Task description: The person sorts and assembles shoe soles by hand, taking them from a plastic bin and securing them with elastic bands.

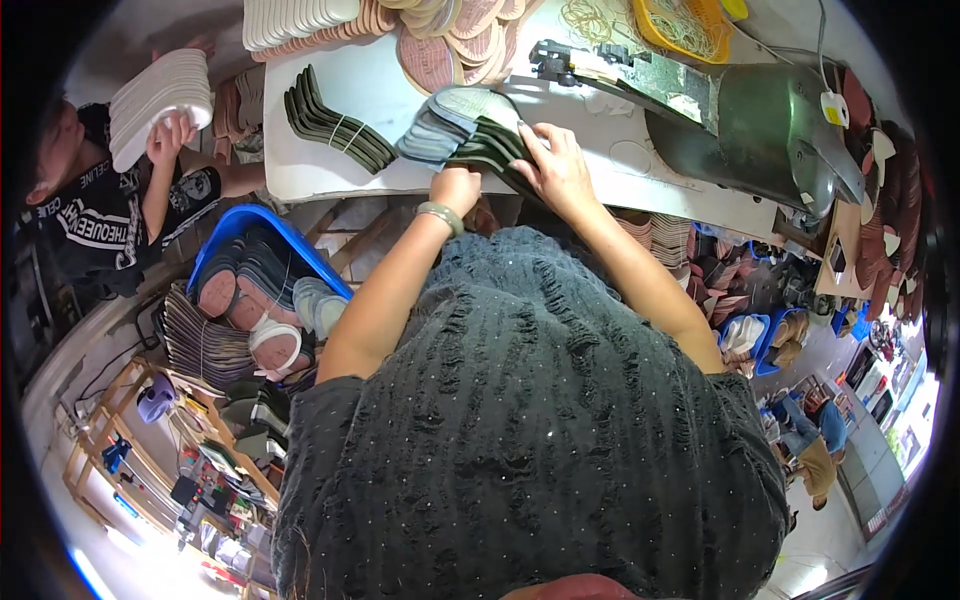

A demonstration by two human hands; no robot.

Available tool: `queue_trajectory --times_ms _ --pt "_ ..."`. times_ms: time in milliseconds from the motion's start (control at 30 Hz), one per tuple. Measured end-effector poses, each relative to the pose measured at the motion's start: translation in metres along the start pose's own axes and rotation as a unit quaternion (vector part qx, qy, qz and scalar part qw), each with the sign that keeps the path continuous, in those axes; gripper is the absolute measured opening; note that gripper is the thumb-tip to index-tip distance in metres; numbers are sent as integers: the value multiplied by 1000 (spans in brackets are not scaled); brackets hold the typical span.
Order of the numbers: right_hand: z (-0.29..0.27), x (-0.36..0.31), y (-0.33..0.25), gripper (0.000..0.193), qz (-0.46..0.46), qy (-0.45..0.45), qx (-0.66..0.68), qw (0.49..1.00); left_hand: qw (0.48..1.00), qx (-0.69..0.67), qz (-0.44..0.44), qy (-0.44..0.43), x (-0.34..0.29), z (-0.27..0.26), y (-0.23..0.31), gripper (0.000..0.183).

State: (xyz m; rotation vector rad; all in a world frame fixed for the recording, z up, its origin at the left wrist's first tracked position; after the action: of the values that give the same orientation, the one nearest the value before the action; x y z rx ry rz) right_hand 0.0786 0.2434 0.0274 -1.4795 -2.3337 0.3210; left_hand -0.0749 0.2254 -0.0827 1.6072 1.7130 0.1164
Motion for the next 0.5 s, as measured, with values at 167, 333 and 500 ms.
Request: queue_trajectory --times_ms 167,333,500 --pt "25 -8 14 57 40 -58 61 996 792 -566 -133 -185 -39 16 5 28" --pt "29 1 18 61 87 -98 208 969 691 -696 -126 -149 -40 13 15 43" --pt "23 13 31 67 107 -98 159 977 671 -710 -128 -172 -38 18 19 44"
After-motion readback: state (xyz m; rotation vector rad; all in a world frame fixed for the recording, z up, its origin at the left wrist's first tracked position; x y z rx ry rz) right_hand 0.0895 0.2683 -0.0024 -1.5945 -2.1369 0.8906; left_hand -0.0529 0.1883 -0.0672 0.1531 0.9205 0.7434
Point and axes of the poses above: each hand's wrist, its own x-axis towards the middle knuckle, its own z-axis out of the palm, y = z × x, the point moved 9 cm from there along x, towards the middle knuckle, and after that the axes turned 8 degrees about -x, right-handed, at the moved point
